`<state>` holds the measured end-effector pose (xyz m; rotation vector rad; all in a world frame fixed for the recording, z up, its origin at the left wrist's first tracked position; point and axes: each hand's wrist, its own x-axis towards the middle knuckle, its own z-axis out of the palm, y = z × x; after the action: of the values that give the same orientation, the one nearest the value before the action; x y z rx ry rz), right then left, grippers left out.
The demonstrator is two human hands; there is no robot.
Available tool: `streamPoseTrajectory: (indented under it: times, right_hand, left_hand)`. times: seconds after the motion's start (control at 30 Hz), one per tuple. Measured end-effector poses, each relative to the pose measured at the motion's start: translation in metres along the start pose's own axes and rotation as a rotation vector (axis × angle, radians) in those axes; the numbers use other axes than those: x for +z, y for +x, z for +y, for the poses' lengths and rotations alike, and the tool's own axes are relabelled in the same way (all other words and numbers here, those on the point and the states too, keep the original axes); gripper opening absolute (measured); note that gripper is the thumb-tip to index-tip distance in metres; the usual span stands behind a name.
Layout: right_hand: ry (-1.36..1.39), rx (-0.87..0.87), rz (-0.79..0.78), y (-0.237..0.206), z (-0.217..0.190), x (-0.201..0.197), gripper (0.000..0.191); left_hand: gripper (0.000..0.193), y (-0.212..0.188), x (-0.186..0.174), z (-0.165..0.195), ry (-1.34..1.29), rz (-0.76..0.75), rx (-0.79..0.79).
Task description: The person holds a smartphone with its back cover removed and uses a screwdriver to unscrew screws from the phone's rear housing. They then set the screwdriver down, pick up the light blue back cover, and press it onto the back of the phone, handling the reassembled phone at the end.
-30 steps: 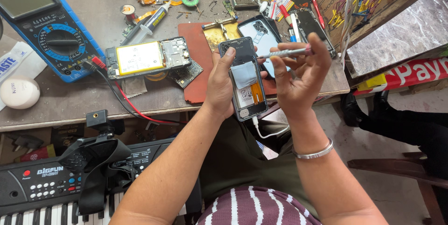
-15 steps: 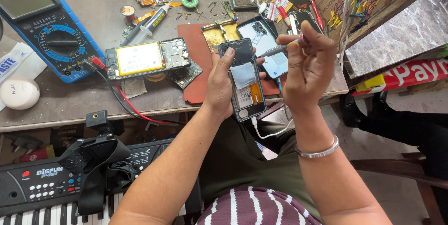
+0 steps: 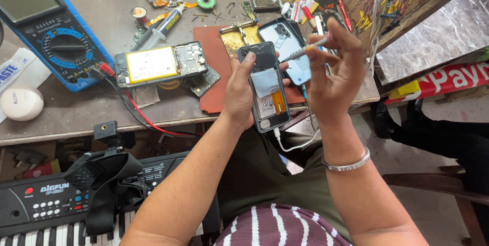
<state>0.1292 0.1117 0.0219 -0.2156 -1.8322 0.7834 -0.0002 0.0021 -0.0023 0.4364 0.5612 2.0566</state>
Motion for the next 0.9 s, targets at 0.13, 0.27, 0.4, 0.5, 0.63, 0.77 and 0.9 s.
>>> streamPoseTrajectory:
  times: [0.13,0.27,0.4,0.5,0.63,0.77,0.9]
  right_hand:
    - [0.09,0.095,-0.093,-0.002,-0.002,0.004,0.07]
    - [0.273,0.134,0.053,-0.002,0.005,-0.001,0.077]
    - [0.308,0.225,0.224,0.003,0.02,-0.013,0.079]
    - [0.373,0.27,0.304,0.008,0.032,-0.019,0.077]
    - [0.565,0.42,0.425,0.016,0.04,-0.021,0.079]
    - [0.571,0.461,0.376,0.02,0.038,-0.02,0.077]
    - [0.535,0.437,0.337,0.02,0.032,-0.018,0.078]
  left_hand:
    - [0.041,-0.001,0.0,0.0,-0.013,-0.026,-0.002]
    - [0.046,0.0,-0.003,0.001,-0.04,-0.051,-0.004]
    - [0.054,0.0,-0.004,0.001,-0.094,-0.062,-0.062]
    - [0.058,-0.001,-0.005,0.002,-0.086,-0.077,-0.079]
    - [0.062,-0.003,-0.005,0.003,-0.083,-0.109,-0.083]
    - [0.068,-0.003,-0.005,0.005,-0.101,-0.133,-0.099]
    - [0.07,-0.003,-0.005,0.006,-0.111,-0.148,-0.112]
